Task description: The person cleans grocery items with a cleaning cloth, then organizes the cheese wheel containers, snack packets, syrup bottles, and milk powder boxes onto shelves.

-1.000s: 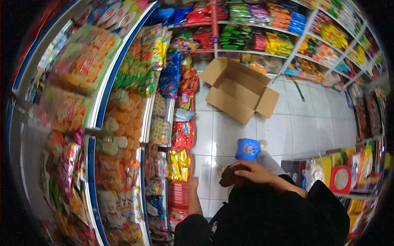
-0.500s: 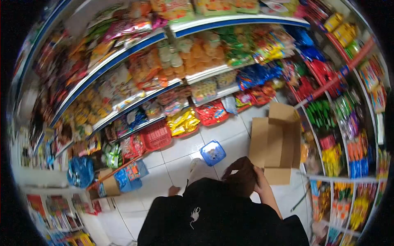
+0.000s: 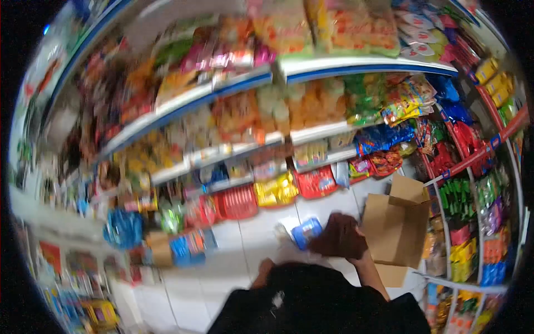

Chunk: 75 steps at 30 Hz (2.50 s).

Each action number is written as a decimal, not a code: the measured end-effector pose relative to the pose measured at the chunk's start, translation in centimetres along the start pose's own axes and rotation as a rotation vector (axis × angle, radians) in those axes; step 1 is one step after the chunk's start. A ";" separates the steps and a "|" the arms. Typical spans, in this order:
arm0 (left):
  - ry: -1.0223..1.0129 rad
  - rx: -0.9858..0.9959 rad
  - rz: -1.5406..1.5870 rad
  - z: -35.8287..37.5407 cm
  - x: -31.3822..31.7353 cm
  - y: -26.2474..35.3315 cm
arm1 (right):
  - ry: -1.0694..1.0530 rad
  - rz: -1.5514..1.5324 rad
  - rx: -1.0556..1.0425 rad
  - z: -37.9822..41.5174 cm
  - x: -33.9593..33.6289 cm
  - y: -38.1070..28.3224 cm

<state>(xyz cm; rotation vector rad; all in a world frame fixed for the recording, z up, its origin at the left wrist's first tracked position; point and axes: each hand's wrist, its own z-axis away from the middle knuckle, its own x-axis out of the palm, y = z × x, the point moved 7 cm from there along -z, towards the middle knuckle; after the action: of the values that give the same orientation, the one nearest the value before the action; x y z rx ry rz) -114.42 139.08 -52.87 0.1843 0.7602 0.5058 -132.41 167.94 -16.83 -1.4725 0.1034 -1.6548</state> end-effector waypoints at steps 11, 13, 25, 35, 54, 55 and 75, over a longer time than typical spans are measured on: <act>0.085 0.006 0.348 -11.8 -18.0 2.7 | 0.142 0.355 -0.028 -11.7 7.6 2.4; 0.273 0.138 0.518 -18.0 -20.6 2.6 | -0.003 0.813 -0.153 -13.2 10.1 -0.3; 1.289 0.088 0.341 -3.1 -61.7 30.6 | -0.646 1.188 -0.260 -20.4 6.3 -11.1; 1.493 0.020 0.117 -11.5 -67.1 30.7 | -0.004 -0.244 0.297 -20.2 -3.9 -13.7; 0.798 0.221 1.184 6.6 -39.3 37.3 | 0.078 0.757 -0.318 -30.1 4.9 -16.0; 0.801 0.217 1.213 6.3 -38.8 36.9 | 0.058 0.832 -0.400 -29.4 5.5 -15.9; 0.711 0.691 1.028 7.3 -41.9 40.7 | -0.055 1.254 -1.282 -18.7 12.4 -25.7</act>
<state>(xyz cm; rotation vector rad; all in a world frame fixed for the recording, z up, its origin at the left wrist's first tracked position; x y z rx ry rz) -150.07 153.50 -8.29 1.1159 1.5187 1.3033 -160.64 166.48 2.16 -1.6178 1.8816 -0.3585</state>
